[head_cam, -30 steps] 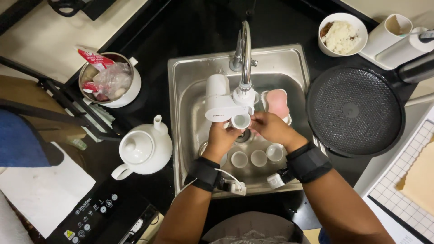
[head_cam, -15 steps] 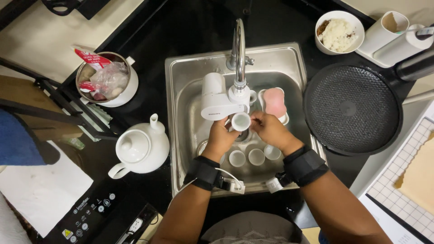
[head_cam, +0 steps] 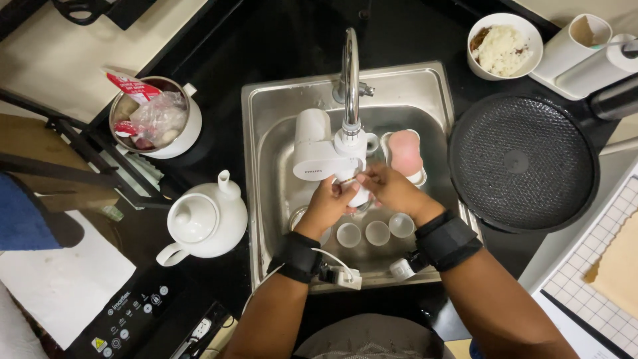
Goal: Washing and rinsing small white ceramic cups and a teapot in a kitchen sink.
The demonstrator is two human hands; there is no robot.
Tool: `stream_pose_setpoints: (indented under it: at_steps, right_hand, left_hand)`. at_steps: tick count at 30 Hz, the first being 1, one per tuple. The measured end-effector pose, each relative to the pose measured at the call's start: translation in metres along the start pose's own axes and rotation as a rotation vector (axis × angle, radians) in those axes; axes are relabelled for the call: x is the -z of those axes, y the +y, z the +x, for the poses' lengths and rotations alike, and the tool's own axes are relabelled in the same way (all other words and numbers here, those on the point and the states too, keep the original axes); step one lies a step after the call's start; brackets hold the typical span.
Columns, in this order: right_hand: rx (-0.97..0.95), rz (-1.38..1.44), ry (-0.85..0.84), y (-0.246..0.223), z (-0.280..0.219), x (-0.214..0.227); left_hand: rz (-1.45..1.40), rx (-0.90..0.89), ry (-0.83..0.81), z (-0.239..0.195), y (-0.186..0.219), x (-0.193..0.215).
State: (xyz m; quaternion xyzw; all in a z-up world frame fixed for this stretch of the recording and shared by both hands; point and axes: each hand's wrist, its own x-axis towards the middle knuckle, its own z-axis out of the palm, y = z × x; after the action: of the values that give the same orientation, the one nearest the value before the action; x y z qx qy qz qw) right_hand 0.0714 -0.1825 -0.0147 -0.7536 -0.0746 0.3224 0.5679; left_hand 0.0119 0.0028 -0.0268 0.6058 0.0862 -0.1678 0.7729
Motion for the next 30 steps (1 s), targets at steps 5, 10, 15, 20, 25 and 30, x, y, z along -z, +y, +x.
stream_pose_setpoints:
  at_steps: [5, 10, 15, 20, 25, 30]
  right_hand:
    - [-0.026, -0.026, -0.035, -0.011, 0.000, 0.001]
    - [-0.102, 0.045, -0.072, -0.006, 0.016, 0.013]
    - [-0.138, -0.026, -0.116, 0.001, 0.032, 0.017]
    - [-0.213, -0.159, -0.116, -0.040, 0.024, 0.004]
    - [0.139, -0.075, -0.144, -0.009, 0.039, -0.003]
    - [-0.009, -0.369, -0.064, -0.022, 0.033, -0.011]
  left_hand:
    - [0.007, 0.090, 0.004, -0.006, 0.013, -0.006]
    - [-0.016, 0.066, 0.076, 0.009, -0.014, 0.004]
    - [-0.032, 0.039, 0.029, 0.001, 0.002, 0.002]
    - [0.096, -0.249, 0.070, 0.005, -0.018, 0.011]
    - [0.314, -0.454, 0.187, -0.007, 0.013, 0.000]
    - [0.370, -0.284, 0.148, -0.013, 0.014, 0.000]
